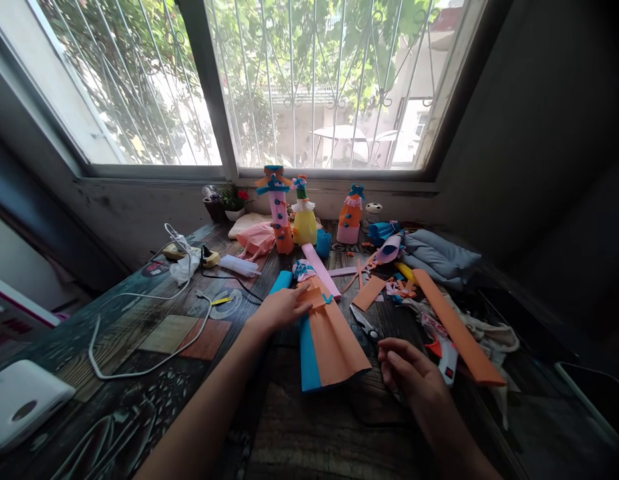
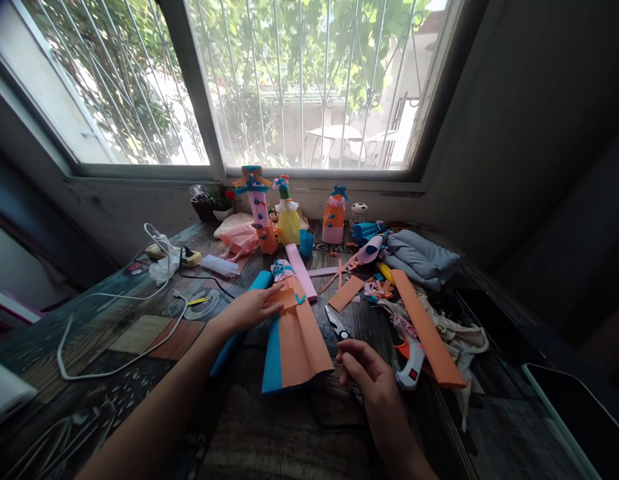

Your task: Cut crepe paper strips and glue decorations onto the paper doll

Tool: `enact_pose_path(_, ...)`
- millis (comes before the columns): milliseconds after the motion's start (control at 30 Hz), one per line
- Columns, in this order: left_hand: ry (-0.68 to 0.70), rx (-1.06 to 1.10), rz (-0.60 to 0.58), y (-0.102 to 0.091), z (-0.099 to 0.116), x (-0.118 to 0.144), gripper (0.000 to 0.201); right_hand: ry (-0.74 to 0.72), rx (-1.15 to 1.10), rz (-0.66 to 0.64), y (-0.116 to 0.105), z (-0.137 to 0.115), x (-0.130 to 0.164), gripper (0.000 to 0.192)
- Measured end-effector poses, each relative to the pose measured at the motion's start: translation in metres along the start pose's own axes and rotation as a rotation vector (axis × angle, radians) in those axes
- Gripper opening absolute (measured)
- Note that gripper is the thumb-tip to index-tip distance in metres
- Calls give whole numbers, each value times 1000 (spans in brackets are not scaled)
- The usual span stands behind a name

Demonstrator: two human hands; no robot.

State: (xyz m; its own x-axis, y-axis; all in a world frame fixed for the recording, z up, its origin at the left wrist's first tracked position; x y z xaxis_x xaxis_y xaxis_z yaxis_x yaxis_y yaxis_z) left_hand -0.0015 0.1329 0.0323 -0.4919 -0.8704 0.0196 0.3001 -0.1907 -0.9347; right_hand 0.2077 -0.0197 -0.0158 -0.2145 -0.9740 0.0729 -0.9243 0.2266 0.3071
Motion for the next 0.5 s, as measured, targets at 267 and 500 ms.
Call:
enact_pose_path(267,31,15,35,-4,-3,0,59,3,26,-16,-1,0,0,20)
enact_pose_path(500,248,491,105,-16,46,20,51,-16,155,-11,3,-2,3,25)
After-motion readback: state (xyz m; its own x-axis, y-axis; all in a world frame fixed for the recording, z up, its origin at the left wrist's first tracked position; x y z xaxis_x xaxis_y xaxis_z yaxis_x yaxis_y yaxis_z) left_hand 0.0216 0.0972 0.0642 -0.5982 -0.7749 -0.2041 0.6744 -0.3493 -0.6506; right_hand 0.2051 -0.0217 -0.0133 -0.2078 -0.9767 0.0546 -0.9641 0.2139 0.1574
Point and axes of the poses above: each hand's wrist, its own x-axis away from the middle knuckle, its own y-axis out of the palm, z = x × y, the point moved 3 cm from there along -x, towards the middle knuckle, and after that the axes turned 1 degree about y, right-handed, at the moved point
